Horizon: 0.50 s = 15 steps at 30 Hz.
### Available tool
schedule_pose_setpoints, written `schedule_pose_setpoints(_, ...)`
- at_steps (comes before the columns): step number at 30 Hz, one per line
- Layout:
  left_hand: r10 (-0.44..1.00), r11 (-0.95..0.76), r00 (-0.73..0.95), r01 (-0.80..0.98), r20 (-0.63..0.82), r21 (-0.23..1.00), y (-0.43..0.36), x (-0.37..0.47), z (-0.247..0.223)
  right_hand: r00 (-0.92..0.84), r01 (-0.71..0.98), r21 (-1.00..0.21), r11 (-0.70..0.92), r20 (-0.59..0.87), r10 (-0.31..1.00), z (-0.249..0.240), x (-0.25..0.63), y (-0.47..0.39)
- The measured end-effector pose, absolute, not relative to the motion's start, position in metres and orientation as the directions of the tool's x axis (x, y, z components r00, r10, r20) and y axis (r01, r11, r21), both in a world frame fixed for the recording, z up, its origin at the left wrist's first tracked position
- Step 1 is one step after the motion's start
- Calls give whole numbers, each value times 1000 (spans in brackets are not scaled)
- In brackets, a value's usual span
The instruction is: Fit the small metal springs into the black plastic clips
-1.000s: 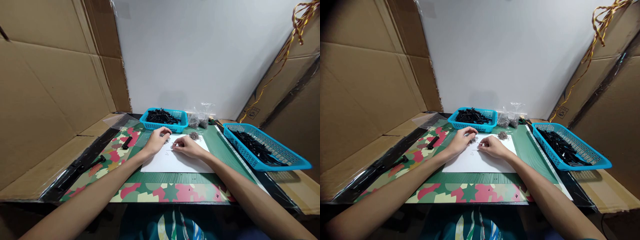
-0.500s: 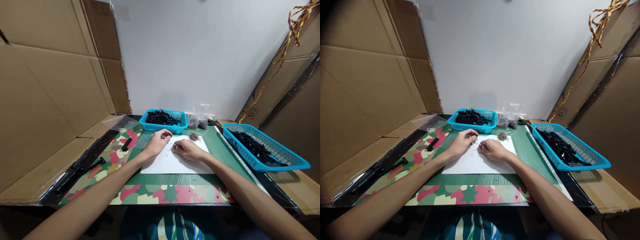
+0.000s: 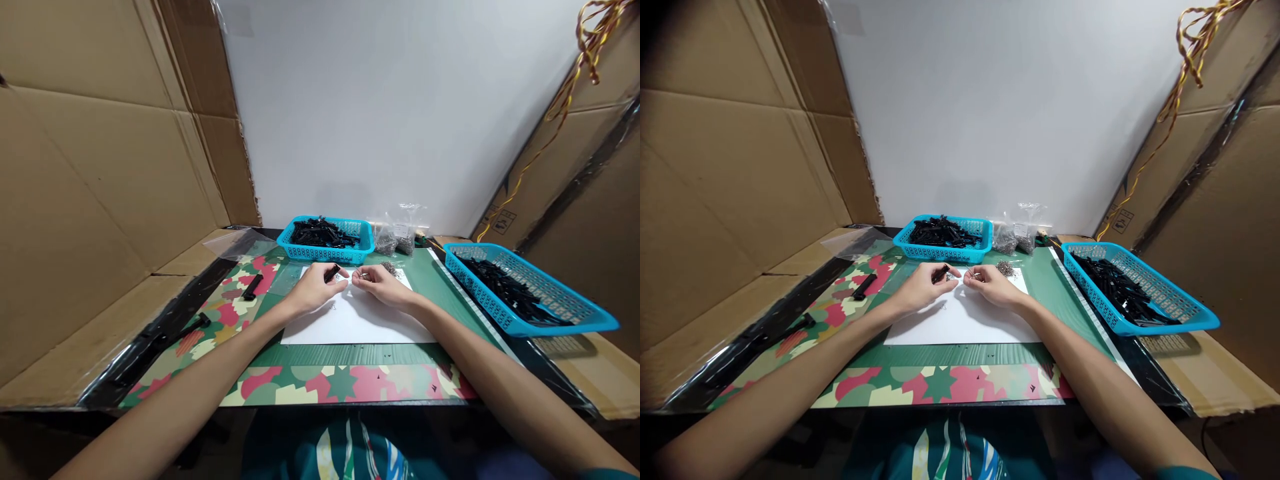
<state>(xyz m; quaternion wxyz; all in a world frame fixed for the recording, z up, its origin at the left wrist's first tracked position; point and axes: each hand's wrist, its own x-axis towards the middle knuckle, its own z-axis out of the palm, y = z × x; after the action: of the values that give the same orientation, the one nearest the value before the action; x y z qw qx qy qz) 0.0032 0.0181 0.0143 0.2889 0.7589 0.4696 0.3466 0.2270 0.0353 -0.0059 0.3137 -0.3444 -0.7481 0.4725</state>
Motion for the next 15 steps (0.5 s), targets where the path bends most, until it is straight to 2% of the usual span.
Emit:
schedule_pose_setpoints(5, 885, -425, 394, 471, 247, 773, 19, 5, 11, -570, 206, -928, 311, 145, 809, -5, 227, 34)
schedule_pose_setpoints(11, 882, -436, 395, 474, 259, 765, 15, 6, 15, -577, 215, -920, 327, 151, 803, -3, 224, 30)
schedule_pose_setpoints(15, 888, -426, 382, 478, 255, 768, 14, 7, 17, -552, 199, -944, 262, 112, 826, -3, 224, 29)
